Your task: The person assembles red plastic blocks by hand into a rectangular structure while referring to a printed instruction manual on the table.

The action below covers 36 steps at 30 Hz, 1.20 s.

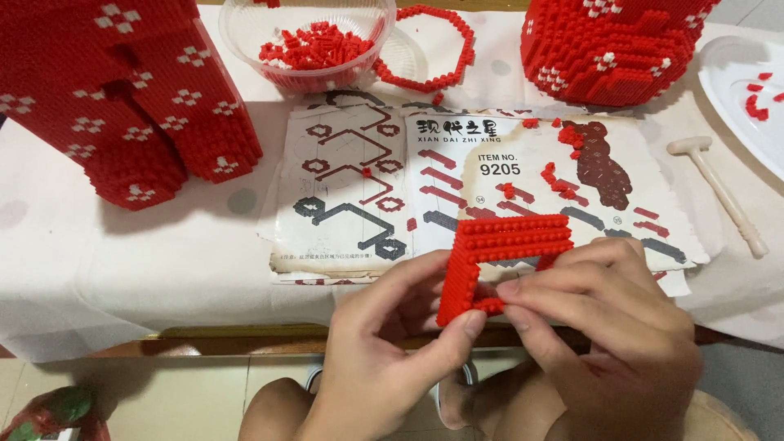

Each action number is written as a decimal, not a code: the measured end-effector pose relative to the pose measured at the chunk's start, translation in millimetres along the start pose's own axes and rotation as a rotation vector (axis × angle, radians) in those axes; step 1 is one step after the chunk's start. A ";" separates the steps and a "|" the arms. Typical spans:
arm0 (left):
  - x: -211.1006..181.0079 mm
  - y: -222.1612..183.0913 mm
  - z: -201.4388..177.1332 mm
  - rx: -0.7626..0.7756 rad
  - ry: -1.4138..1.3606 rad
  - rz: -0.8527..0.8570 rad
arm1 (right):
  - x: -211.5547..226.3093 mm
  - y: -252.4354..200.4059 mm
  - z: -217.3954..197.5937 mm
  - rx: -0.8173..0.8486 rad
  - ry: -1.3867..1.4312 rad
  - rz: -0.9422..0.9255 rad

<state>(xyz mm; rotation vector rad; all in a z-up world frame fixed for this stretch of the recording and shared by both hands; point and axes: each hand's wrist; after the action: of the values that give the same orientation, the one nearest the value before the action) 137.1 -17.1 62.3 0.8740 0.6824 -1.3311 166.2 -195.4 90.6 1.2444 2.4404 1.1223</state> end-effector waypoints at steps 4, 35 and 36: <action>4.0 -1.8 -3.3 0.029 0.050 0.065 | -1.2 -1.6 0.6 0.004 -0.025 -0.023; -34.4 -1.9 -40.5 -0.364 -0.322 0.286 | -78.1 0.8 15.8 -0.084 -0.241 0.419; -34.9 -1.7 -40.1 -0.412 -0.349 0.248 | -75.6 1.2 17.7 -0.037 -0.245 0.417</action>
<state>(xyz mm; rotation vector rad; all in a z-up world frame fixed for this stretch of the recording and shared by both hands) 133.1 35.3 70.3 0.3661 0.5265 -1.0349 223.0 -242.5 66.4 1.8144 2.0271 1.0231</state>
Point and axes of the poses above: each hand's wrist, its own y-axis towards the middle knuckle, its own z-axis out of the palm, x = y × z, and after that the axes turned 15 degrees about -y, right-handed
